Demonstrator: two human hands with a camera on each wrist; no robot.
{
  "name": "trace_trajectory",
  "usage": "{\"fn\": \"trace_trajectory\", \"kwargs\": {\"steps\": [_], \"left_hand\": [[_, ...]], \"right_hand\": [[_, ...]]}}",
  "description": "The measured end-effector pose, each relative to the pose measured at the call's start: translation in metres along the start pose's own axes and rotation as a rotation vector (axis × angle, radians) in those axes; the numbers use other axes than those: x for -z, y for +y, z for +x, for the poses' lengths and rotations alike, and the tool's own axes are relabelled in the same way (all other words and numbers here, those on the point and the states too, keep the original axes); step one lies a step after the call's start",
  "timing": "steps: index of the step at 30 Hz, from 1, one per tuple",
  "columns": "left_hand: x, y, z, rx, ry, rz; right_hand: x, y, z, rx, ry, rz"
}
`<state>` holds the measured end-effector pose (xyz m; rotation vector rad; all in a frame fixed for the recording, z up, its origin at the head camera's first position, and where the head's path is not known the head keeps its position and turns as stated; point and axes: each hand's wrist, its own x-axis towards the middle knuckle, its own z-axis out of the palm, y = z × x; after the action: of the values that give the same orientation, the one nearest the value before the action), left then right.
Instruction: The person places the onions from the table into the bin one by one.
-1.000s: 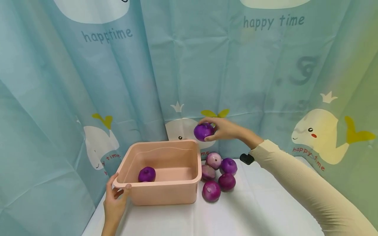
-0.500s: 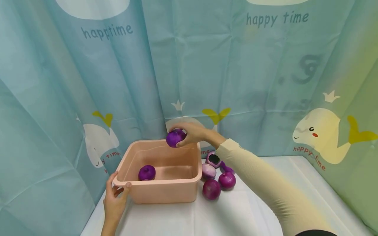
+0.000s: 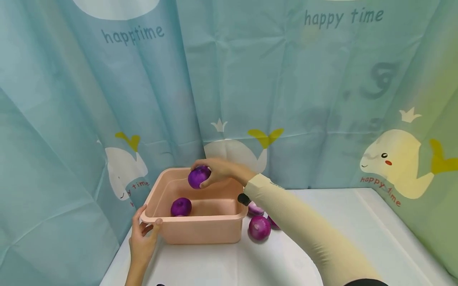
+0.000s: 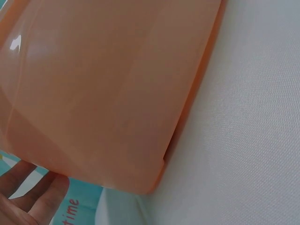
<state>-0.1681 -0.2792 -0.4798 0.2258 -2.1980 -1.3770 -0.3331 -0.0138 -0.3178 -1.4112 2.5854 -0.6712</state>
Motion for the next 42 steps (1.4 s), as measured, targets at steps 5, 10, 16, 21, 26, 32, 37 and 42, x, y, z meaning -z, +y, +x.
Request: {"fn": "trace_trajectory", "kwargs": {"steps": [5, 10, 16, 21, 26, 32, 37, 42], "left_hand": [[0.0, 0.0, 0.001, 0.007, -0.008, -0.004], [0.001, 0.0, 0.001, -0.005, -0.008, 0.005], [0.0, -0.002, 0.001, -0.026, 0.0, -0.014], [-0.001, -0.003, 0.001, -0.032, 0.003, -0.031], [0.0, -0.003, 0.001, -0.025, 0.001, -0.021], [0.001, -0.001, 0.002, -0.009, -0.01, -0.007], [0.001, 0.001, 0.002, -0.001, -0.007, 0.002], [0.001, -0.001, 0.002, -0.018, 0.005, 0.004]], "right_hand": [[-0.003, -0.001, 0.003, -0.019, -0.016, -0.009], [-0.005, 0.0, 0.003, -0.039, -0.026, -0.02], [-0.006, 0.005, 0.003, -0.019, -0.026, 0.01], [-0.003, 0.011, -0.004, 0.011, -0.003, 0.051], [0.004, 0.02, -0.019, 0.003, 0.013, 0.09], [0.014, 0.04, -0.047, -0.005, 0.065, 0.136], [0.019, 0.057, -0.077, 0.022, 0.1, 0.143], [0.022, 0.069, -0.108, 0.001, 0.122, 0.133]]}}
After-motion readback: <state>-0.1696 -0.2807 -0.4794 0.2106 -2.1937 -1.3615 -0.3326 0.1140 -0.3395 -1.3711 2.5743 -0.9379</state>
